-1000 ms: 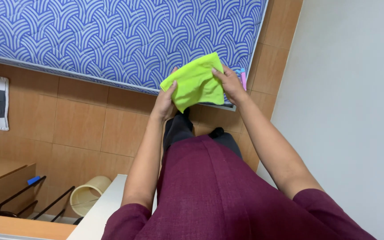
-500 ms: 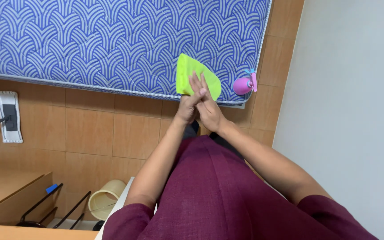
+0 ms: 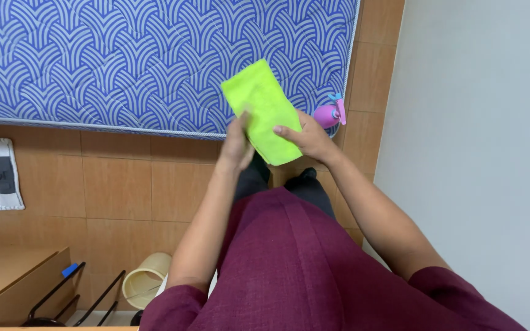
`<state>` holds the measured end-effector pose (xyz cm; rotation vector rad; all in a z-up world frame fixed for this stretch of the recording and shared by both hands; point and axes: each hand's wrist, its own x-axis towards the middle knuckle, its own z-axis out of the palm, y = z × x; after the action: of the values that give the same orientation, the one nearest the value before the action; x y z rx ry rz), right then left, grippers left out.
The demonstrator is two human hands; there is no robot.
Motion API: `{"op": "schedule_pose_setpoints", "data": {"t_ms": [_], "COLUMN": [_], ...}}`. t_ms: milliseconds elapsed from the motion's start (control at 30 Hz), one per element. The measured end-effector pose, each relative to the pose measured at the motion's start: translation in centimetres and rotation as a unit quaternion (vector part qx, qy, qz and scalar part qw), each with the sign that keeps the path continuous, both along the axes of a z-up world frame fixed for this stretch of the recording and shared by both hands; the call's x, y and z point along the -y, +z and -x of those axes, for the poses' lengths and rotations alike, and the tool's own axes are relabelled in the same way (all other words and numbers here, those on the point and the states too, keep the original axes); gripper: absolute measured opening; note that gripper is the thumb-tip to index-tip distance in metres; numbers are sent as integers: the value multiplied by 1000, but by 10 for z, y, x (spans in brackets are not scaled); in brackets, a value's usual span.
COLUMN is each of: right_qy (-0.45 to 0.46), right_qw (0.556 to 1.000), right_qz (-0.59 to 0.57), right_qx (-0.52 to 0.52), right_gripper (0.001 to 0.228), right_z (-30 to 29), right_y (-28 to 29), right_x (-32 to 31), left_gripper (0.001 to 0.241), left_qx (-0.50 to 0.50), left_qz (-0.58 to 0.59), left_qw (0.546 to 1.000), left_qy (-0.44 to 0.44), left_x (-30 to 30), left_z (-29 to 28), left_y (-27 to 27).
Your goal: The person sprays a wall with a pink spray bottle and wipes it with a yellow cloth. They clean the wall near a bed, an electrical outlet, and an air conditioner unit, occasionally folding the cloth.
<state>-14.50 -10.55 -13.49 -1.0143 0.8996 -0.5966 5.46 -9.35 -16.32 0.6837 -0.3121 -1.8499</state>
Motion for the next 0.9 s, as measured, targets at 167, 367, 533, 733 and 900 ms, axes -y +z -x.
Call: {"op": "schedule_pose_setpoints", "data": {"t_ms": [167, 367, 533, 733, 900], "right_qy": [0, -190, -171, -137, -171], "right_qw": [996, 734, 800, 849, 796], "right_qz": [35, 398, 161, 274, 338], "right_qx": [-83, -517, -552, -431, -472], "right_gripper": [50, 58, 33, 33, 33], "right_z": [31, 113, 134, 195, 250], "right_y": [-51, -137, -155, -54, 72], "right_x": [-9, 1, -5, -23, -41], "left_gripper": [48, 52, 52, 51, 52], "left_qx": [120, 162, 284, 207, -12], "left_qz": [-67, -74, -63, -154, -185], "left_qw": [990, 983, 955, 963, 980], "left_qy": [7, 33, 57, 77, -75], "left_x": [-20, -40, -46, -38, -13], "left_z": [11, -5, 22, 126, 259], "left_y": [-48, -77, -123, -174, -136]}}
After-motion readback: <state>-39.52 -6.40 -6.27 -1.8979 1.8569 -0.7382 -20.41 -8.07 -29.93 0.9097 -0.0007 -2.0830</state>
